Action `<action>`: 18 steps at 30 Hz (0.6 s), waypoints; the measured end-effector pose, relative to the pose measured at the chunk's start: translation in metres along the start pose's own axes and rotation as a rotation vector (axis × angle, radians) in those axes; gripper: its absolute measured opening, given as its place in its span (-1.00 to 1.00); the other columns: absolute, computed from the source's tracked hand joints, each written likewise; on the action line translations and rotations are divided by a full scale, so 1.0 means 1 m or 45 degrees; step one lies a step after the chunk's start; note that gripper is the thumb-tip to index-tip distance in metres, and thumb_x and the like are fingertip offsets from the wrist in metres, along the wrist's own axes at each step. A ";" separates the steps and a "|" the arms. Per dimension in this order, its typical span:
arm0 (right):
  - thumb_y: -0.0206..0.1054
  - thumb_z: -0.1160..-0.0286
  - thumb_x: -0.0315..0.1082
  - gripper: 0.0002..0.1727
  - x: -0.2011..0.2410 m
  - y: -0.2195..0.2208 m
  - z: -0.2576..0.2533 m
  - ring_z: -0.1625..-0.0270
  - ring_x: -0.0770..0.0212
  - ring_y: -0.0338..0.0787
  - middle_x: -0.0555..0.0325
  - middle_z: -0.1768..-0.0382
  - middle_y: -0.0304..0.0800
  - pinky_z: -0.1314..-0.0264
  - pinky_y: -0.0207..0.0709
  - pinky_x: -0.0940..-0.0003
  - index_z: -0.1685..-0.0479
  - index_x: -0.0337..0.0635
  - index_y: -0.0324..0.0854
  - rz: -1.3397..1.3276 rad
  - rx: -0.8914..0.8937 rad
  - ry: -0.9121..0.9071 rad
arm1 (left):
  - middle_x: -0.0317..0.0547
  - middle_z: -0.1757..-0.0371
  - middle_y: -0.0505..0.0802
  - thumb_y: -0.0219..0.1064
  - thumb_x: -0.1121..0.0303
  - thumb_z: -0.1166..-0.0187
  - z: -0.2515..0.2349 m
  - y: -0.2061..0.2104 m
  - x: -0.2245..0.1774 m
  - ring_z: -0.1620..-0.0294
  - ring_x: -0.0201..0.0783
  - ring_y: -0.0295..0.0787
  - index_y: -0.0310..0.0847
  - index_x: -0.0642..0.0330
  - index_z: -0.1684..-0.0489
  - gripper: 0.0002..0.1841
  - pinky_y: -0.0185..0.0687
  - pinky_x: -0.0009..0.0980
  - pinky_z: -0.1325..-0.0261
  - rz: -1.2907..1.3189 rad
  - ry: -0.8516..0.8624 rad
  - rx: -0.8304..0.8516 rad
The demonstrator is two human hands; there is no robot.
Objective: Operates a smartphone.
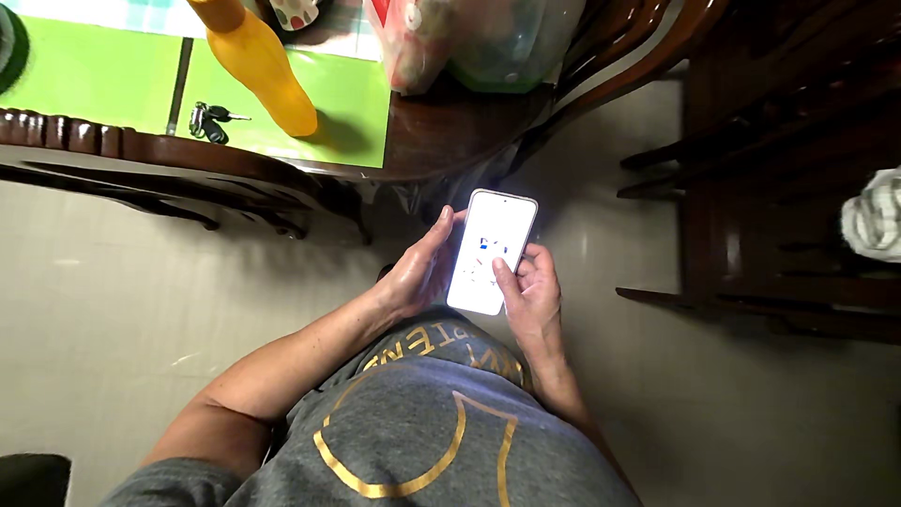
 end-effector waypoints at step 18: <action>0.24 -0.46 -0.45 -0.42 -0.010 0.009 -0.001 0.02 0.30 0.88 0.12 -0.01 0.84 -0.04 0.78 0.36 -0.52 -0.17 0.24 -0.252 0.245 0.050 | -0.03 -0.29 0.79 -0.38 -0.31 -0.79 -0.004 -0.008 0.000 -0.16 -0.16 0.83 0.33 -0.14 -0.68 -0.29 0.82 -0.17 -0.07 0.024 -0.028 -0.044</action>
Point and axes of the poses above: each hand's wrist, its own z-axis away from the middle knuckle, its own y-axis out of the palm, x = y × z, the point moved 9 cm from there along -z, towards the middle knuckle
